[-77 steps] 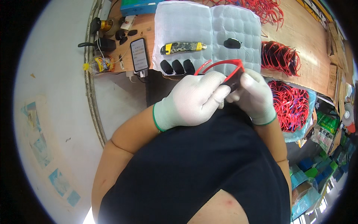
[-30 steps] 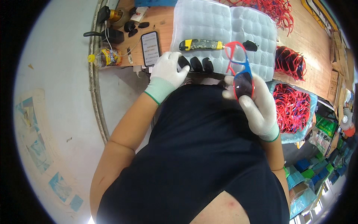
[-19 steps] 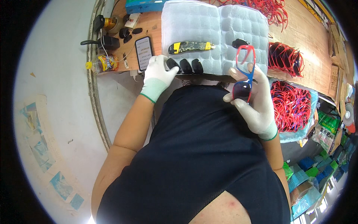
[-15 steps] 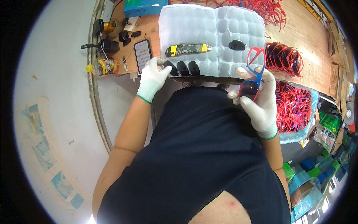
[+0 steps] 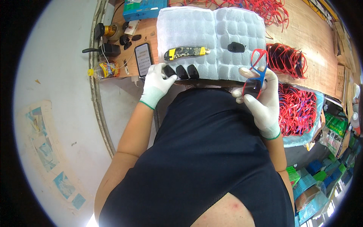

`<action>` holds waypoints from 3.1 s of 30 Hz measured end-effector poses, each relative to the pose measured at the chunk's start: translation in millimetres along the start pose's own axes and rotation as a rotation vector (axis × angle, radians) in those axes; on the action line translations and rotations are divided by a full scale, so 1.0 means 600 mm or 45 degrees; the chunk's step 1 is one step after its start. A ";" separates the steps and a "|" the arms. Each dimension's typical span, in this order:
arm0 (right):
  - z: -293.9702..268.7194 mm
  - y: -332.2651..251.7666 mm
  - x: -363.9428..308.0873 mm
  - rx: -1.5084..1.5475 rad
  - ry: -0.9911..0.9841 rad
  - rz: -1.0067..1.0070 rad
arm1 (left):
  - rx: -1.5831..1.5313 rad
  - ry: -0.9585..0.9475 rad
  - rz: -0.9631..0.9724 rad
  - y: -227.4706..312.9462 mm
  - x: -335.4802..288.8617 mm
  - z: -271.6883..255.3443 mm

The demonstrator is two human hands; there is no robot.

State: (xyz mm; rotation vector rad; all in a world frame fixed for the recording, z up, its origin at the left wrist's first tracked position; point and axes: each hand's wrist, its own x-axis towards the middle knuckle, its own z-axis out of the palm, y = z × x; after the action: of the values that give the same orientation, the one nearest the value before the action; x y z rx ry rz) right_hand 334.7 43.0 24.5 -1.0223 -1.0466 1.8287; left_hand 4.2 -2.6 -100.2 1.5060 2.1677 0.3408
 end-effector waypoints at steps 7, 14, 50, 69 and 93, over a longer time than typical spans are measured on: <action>0.004 -0.003 0.008 -0.019 0.020 0.019 | -0.344 0.111 -0.140 -0.016 -0.003 -0.012; 0.006 0.003 0.013 -0.010 0.023 0.003 | -1.297 -0.095 -0.310 0.086 0.024 -0.078; 0.020 0.002 0.027 -0.980 -0.281 -0.250 | -1.596 -0.813 0.030 0.217 -0.036 -0.065; -0.003 0.006 0.007 -0.682 0.011 0.048 | -0.197 -0.254 0.130 0.103 0.022 0.042; -0.026 0.011 0.012 -0.655 0.010 0.065 | 0.058 -0.082 0.575 0.115 0.064 -0.051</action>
State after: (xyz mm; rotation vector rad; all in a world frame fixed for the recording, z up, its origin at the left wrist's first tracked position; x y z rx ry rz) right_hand 344.7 51.4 11.1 -1.3588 -1.5439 1.6242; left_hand 33.4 59.9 -51.3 1.9992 1.7804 0.3847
